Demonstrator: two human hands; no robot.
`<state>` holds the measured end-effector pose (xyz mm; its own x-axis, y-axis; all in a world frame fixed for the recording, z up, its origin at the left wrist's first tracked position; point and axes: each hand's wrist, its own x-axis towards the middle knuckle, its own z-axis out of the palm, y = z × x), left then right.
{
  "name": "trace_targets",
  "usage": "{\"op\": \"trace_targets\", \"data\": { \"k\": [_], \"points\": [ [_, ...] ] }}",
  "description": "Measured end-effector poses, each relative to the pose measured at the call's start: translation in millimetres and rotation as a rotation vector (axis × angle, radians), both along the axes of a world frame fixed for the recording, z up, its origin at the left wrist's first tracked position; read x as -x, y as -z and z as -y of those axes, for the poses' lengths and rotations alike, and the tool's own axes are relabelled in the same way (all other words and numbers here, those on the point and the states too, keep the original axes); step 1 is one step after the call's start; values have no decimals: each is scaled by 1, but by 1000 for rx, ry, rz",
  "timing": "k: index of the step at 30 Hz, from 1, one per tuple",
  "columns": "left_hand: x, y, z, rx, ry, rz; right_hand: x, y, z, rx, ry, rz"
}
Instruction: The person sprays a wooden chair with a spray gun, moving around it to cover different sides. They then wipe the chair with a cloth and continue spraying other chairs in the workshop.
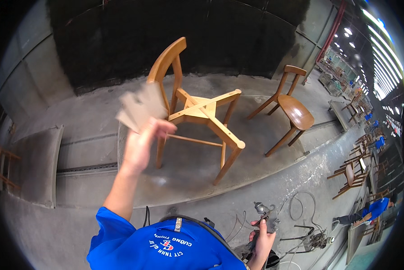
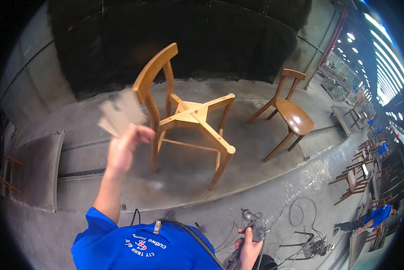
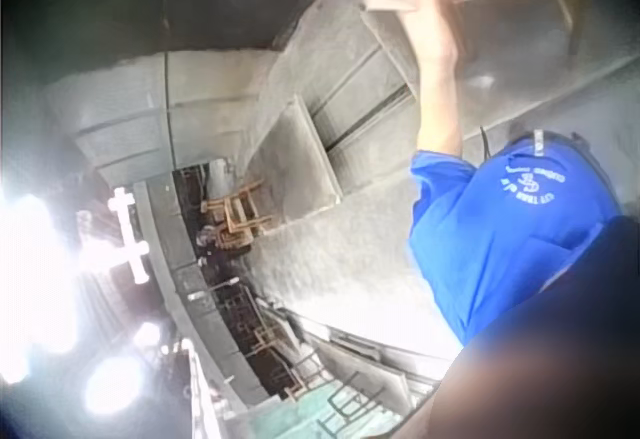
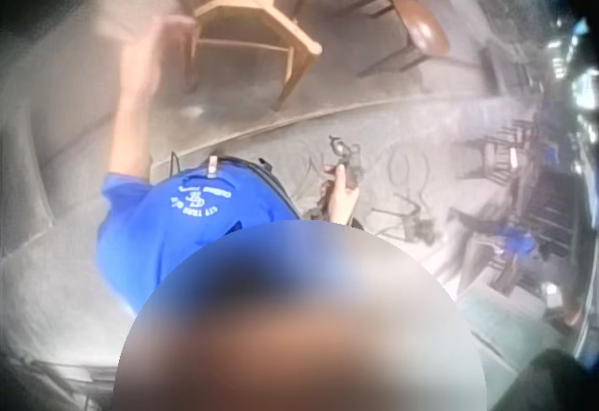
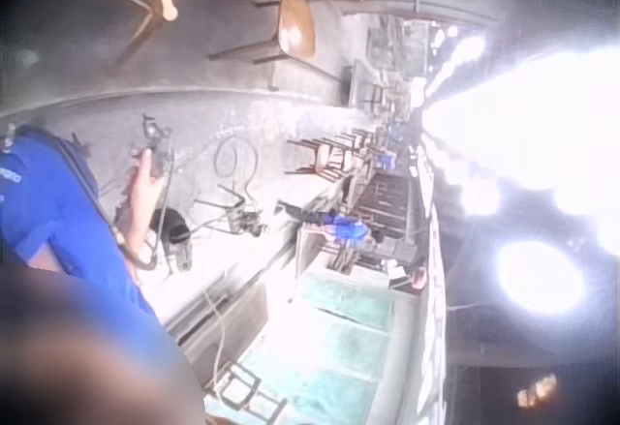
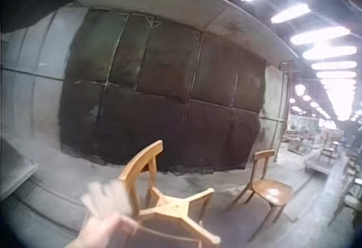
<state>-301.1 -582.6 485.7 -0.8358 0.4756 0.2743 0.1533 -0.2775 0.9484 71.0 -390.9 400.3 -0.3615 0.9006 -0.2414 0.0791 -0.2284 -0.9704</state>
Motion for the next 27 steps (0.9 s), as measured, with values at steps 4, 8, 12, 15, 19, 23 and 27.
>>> {"op": "trace_targets", "data": {
  "k": [4,8,12,15,19,23,27],
  "points": [
    [-37,44,-24,-169,323,375,-2,-4,-10,-24,-1,32],
    [-54,68,-37,-224,411,465,9,-13,-5,-43,-29,47],
    [-66,84,-48,-105,537,531,21,-17,0,-20,-68,49],
    [-83,99,-58,-18,674,590,21,-12,5,23,-55,93],
    [-114,115,-72,200,785,456,16,-1,8,46,-88,92],
    [-152,125,-85,331,948,165,15,6,8,51,-77,135],
    [-169,125,-94,516,1073,-192,12,8,9,5,-35,142]
  ]
}}
